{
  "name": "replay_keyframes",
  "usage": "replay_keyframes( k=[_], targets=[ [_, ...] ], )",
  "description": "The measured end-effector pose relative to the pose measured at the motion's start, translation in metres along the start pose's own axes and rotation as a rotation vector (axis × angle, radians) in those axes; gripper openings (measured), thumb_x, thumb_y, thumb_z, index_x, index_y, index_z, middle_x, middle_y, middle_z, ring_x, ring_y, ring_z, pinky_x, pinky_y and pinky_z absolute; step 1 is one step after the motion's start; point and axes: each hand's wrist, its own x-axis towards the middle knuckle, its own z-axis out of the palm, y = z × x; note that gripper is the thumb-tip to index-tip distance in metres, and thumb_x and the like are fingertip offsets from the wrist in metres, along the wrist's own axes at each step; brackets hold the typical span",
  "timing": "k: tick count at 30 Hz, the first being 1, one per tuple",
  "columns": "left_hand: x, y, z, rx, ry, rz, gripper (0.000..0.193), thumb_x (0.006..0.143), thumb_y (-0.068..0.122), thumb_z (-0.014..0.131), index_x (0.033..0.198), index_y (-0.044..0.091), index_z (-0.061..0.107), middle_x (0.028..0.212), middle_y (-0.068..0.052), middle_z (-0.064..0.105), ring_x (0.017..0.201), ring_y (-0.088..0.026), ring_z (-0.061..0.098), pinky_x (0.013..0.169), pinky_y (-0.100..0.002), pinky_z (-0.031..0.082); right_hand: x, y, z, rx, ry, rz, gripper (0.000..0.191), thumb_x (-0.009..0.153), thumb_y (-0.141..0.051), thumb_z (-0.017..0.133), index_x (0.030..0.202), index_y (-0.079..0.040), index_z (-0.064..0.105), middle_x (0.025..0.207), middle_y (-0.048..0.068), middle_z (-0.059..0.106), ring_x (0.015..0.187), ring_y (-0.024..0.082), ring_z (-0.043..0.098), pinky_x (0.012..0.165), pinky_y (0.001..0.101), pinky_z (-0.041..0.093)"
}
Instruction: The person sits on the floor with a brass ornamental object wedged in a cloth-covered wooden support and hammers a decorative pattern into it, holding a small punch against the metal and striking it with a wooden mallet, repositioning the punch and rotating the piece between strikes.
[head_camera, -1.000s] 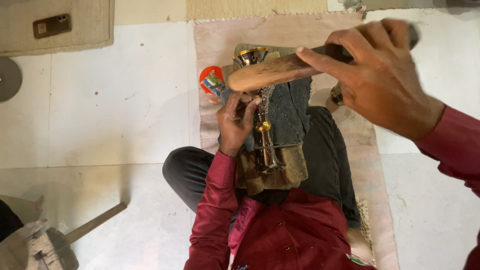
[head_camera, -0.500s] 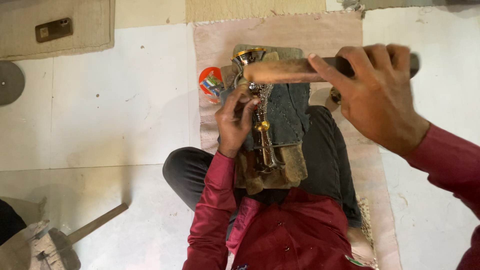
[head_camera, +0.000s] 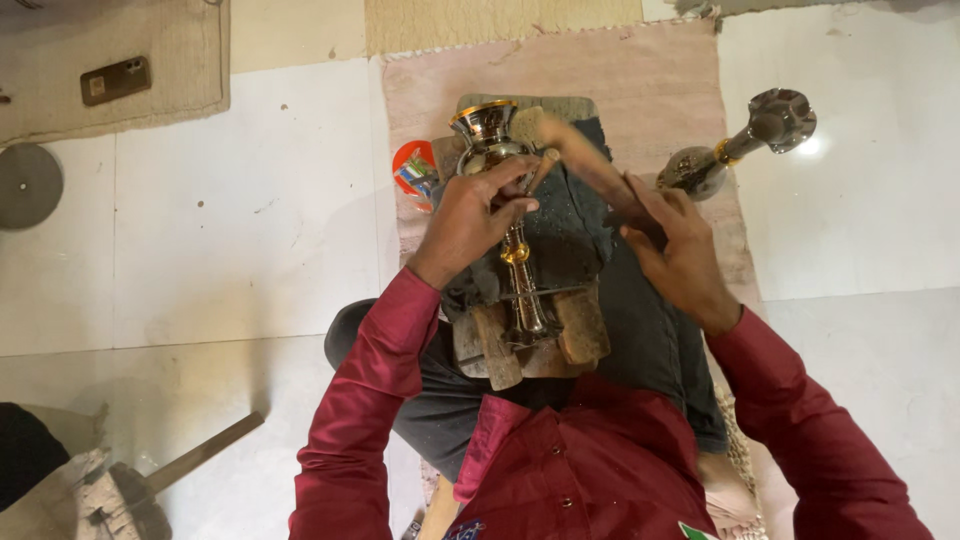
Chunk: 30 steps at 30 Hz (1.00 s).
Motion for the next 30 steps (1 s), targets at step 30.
replay_keyframes(
  k=[30],
  targets=[
    [0.001, 0.016, 0.005, 0.147, 0.013, 0.04, 0.047, 0.089, -0.002, 0.073, 0.132, 0.012, 0.062, 0.102, -0.018, 0.075, 0.088, -0.026, 0.079, 0.07, -0.038, 0.06, 0.023, -0.009, -0.057, 0.093, -0.061, 0.088, 0.067, 0.093, 0.006, 0.069, 0.155, -0.012, 0.051, 0.125, 0.015, 0.061, 0.109, 0.023, 0.068, 0.089, 0.0338, 0.059]
  ],
)
